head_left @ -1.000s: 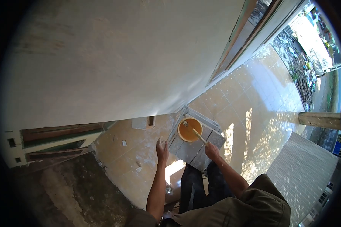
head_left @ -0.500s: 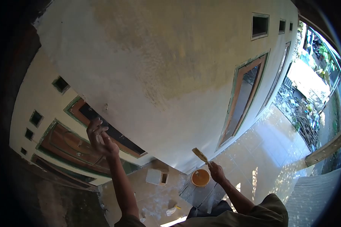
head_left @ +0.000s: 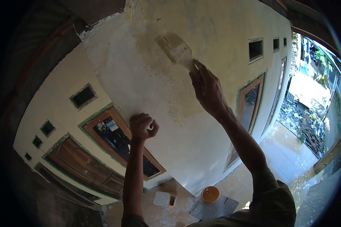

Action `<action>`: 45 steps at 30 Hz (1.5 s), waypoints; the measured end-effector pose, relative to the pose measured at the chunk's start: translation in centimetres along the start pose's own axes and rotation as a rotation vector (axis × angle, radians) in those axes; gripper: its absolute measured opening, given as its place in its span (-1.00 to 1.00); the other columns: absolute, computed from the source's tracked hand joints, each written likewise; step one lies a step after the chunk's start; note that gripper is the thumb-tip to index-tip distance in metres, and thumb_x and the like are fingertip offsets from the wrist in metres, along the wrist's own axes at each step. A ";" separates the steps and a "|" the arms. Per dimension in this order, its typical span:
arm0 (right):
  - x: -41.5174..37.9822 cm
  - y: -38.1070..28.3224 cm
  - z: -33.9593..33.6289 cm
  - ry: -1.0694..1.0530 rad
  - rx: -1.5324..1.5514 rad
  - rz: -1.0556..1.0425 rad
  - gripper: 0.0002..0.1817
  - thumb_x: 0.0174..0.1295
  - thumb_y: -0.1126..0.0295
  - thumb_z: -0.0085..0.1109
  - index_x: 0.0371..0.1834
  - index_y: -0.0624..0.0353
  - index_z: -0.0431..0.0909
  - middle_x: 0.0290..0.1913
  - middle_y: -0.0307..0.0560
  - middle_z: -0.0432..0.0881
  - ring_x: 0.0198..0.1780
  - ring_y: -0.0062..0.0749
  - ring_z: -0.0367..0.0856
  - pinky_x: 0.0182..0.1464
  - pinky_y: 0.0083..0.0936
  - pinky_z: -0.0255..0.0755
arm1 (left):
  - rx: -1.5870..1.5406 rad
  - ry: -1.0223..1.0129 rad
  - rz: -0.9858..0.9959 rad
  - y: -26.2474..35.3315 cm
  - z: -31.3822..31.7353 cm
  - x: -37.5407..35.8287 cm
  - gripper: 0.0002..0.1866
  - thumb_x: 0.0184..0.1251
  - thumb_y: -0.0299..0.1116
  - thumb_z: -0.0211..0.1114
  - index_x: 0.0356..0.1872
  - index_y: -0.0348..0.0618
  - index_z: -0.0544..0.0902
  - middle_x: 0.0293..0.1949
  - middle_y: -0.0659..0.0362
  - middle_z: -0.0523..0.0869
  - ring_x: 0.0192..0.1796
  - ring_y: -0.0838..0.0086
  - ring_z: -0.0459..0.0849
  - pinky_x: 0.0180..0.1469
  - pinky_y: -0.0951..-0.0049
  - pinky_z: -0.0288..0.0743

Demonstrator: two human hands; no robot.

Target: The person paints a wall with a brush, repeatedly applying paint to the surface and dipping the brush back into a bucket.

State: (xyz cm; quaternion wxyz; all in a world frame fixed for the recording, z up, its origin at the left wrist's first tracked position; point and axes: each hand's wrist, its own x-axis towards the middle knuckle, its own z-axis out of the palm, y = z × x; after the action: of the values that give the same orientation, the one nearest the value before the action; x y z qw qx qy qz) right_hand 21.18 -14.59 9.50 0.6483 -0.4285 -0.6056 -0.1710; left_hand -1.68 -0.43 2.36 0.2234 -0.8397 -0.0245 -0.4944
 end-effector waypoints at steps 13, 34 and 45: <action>15.0 -1.8 2.4 0.152 -0.331 -0.292 -0.65 0.23 0.48 0.02 0.10 0.28 0.37 -0.21 0.25 0.61 -0.21 0.08 0.64 -0.22 -0.14 0.56 | 0.059 0.055 -0.006 0.2 0.4 -0.1 -0.70 -0.16 -0.46 0.15 -0.83 -0.03 0.18 -0.80 0.24 0.24 -0.73 0.38 0.31 -0.66 0.36 0.11; 19.5 -3.3 4.8 0.086 -0.294 -0.265 -0.81 0.15 0.49 -0.05 -0.29 0.37 0.54 -0.37 0.37 0.58 -0.29 0.22 0.61 -0.23 -0.04 0.50 | 0.069 0.131 0.013 0.0 0.8 -0.3 -0.70 -0.18 -0.47 0.15 -0.82 -0.04 0.18 -0.80 0.23 0.24 -0.76 0.37 0.27 -0.68 0.40 0.07; 10.4 -4.2 1.7 -0.361 -0.670 -0.329 -0.74 0.16 0.58 0.02 -0.07 0.30 0.53 -0.39 0.20 0.63 -0.35 -0.12 0.69 -0.32 -0.32 0.62 | -0.012 0.283 -0.086 0.5 1.8 -0.1 -0.68 -0.14 -0.50 0.10 -0.81 -0.07 0.11 -0.83 0.23 0.16 -0.79 0.37 0.17 -0.66 0.38 -0.02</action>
State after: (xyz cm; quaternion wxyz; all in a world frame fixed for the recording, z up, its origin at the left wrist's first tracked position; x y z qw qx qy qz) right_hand 19.15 -12.57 20.43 0.3205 -0.5364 -0.6809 -0.3820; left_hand -0.11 -0.12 1.33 0.1982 -0.7610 -0.0259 -0.6171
